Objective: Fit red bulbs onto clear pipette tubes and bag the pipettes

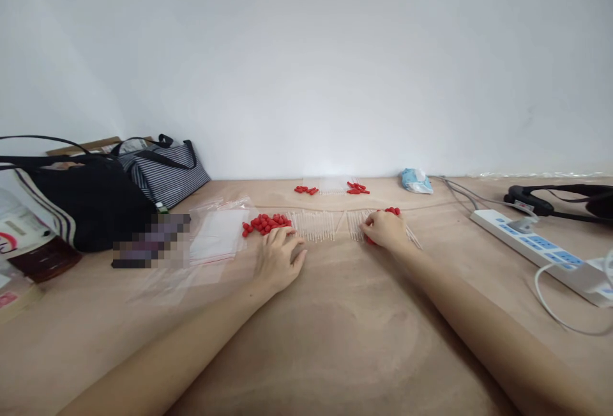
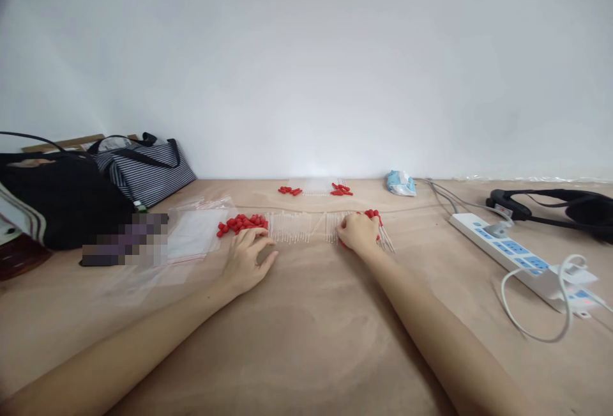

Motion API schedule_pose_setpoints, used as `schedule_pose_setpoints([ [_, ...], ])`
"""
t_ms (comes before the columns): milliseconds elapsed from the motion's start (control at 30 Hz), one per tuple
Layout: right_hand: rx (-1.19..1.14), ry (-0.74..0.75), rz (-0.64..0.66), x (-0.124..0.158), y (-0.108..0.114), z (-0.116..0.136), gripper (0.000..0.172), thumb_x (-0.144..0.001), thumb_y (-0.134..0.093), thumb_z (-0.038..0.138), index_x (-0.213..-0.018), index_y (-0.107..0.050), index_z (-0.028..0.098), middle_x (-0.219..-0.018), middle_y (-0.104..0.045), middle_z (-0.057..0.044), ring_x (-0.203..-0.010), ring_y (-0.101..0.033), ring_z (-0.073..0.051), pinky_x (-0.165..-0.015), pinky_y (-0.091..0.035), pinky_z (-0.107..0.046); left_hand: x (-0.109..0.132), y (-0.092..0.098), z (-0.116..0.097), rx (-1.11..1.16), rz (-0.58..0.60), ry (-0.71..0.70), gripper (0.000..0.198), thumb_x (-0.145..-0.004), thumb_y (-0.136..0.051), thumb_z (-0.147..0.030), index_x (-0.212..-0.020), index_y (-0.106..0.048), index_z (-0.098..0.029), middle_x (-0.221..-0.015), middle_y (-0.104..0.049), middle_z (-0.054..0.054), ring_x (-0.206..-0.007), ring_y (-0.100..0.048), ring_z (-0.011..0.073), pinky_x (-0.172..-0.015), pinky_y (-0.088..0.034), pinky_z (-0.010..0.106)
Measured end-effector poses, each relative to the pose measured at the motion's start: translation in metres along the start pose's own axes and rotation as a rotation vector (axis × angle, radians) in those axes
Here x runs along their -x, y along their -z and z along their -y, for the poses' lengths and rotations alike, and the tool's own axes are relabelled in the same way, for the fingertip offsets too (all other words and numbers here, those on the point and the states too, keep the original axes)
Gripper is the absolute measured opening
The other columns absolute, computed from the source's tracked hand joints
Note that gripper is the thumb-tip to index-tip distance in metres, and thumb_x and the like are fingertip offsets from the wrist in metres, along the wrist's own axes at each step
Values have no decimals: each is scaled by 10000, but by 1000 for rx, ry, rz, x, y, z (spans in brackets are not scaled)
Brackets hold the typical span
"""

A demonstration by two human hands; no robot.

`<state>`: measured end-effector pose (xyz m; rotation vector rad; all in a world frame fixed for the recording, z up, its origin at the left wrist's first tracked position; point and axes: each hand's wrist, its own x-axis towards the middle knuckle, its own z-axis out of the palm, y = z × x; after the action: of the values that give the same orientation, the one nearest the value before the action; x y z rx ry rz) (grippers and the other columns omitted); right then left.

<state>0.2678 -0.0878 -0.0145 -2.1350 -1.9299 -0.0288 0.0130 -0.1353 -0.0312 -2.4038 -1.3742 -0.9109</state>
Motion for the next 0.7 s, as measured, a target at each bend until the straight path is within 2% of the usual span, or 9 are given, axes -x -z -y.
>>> schedule_pose_setpoints([
  [100,52,-70,81,-5,1,12,228,-706,-462,286,-658,-649,164,-738,-653,-104,-756,-584,-231,-766,-303,-403,-11,-1,9,-87,-7,74,103,-720,-560,-253,-794,-610,-202,-980,-544,72,-941,-455,258,-802,-340,426],
  [233,43,-127,168,-12,4,18,204,-684,-481,257,-720,-645,141,-777,-647,-122,-789,-585,-247,-766,-312,-412,-35,3,27,-191,3,322,153,-711,-553,-332,-760,-625,-207,-935,-547,81,-928,-441,289,-767,-325,436],
  [300,35,-141,186,-15,5,20,210,-681,-484,251,-751,-643,134,-789,-644,-135,-810,-581,-259,-764,-314,-419,-46,4,35,-183,54,382,183,-693,-558,-373,-742,-632,-212,-921,-544,83,-937,-435,297,-761,-324,432],
  [500,18,-147,205,-18,4,23,215,-672,-490,262,-754,-638,128,-806,-641,-139,-826,-578,-277,-808,-280,-462,-62,0,41,-183,240,378,198,-651,-567,-391,-713,-663,-229,-929,-552,84,-954,-435,304,-802,-306,438],
  [700,-11,-164,215,-17,0,26,226,-679,-487,284,-772,-632,138,-766,-642,-115,-825,-576,-268,-806,-290,-451,-65,-8,40,-233,277,409,226,-655,-537,-397,-690,-672,-219,-949,-558,103,-985,-428,317,-804,-318,445],
])
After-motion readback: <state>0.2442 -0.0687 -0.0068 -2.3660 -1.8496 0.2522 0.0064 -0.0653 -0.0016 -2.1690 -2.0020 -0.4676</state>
